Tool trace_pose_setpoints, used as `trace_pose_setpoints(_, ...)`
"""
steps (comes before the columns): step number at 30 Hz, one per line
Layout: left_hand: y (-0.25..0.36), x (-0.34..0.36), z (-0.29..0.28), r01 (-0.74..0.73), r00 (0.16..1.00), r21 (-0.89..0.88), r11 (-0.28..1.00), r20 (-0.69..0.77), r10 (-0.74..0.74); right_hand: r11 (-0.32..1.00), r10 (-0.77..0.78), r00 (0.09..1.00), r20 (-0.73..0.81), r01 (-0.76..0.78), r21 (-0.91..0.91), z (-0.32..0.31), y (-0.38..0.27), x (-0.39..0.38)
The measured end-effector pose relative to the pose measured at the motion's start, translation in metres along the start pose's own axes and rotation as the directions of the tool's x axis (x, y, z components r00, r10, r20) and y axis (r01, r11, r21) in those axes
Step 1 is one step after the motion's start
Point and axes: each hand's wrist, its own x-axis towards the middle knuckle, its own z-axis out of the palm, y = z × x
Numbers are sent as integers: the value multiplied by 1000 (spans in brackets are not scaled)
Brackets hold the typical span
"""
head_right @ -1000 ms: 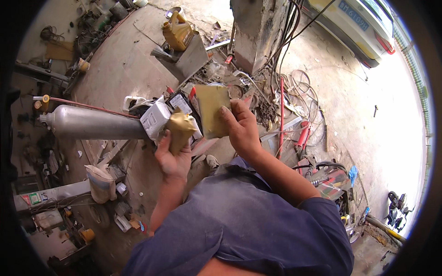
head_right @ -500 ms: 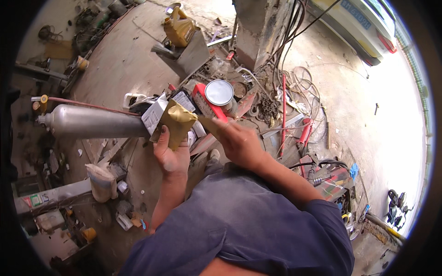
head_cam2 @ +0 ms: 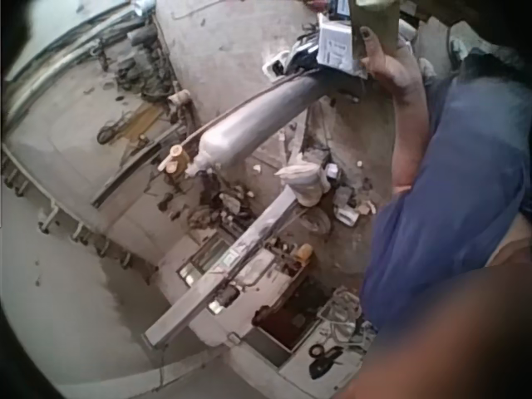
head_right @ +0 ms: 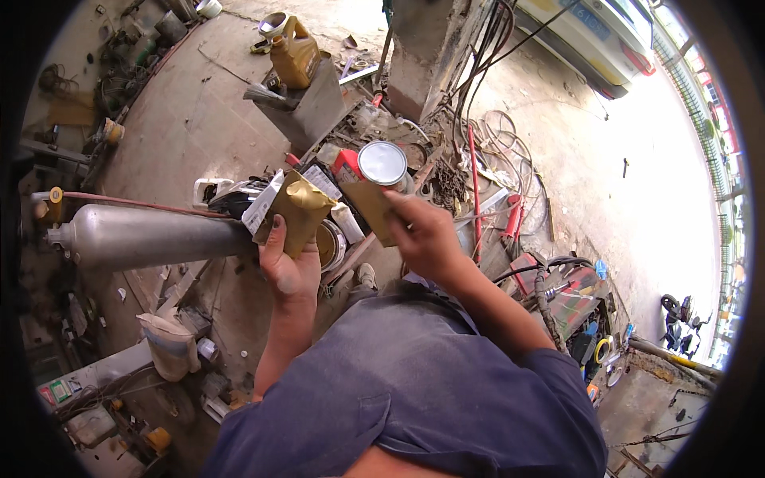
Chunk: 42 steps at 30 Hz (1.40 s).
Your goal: The person applies masking tape along the lower edge of a white car's side panel, then retrieves body filler and a spreader. They scoop filler onto the spreader and apply it to the taped area on the car's side, smoothing it with the tool.
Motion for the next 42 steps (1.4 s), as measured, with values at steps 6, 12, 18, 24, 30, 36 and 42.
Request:
trace_pose_setpoints(6,4,-17,-46,377,909,-277,884,-70,-410,168,305,778,549,-612,773,26,8,-2)
trace_pose_setpoints(12,36,-7,-94,299,952,-528,795,104,-290,155,471,633,615,-745,648,90,41,-21)
trace_pose_setpoints(18,36,-28,-125,277,927,-185,943,-207,-313,148,554,628,546,-720,678,153,34,-23)
trace_pose_setpoints(24,32,-29,-148,387,890,-88,918,-223,-397,266,364,593,718,-805,530,192,41,-18)
trace_pose_setpoints(30,63,-31,-158,284,926,-34,958,-249,-283,879,414,893,176,-341,-334,222,133,-3)
trace_pose_setpoints(36,80,-32,-168,244,948,-73,967,-194,-254,844,345,919,192,-214,-493,267,183,-15)
trace_pose_setpoints(42,86,-24,-168,217,941,-100,971,-244,-236,924,358,929,91,-339,-174,249,191,-18)
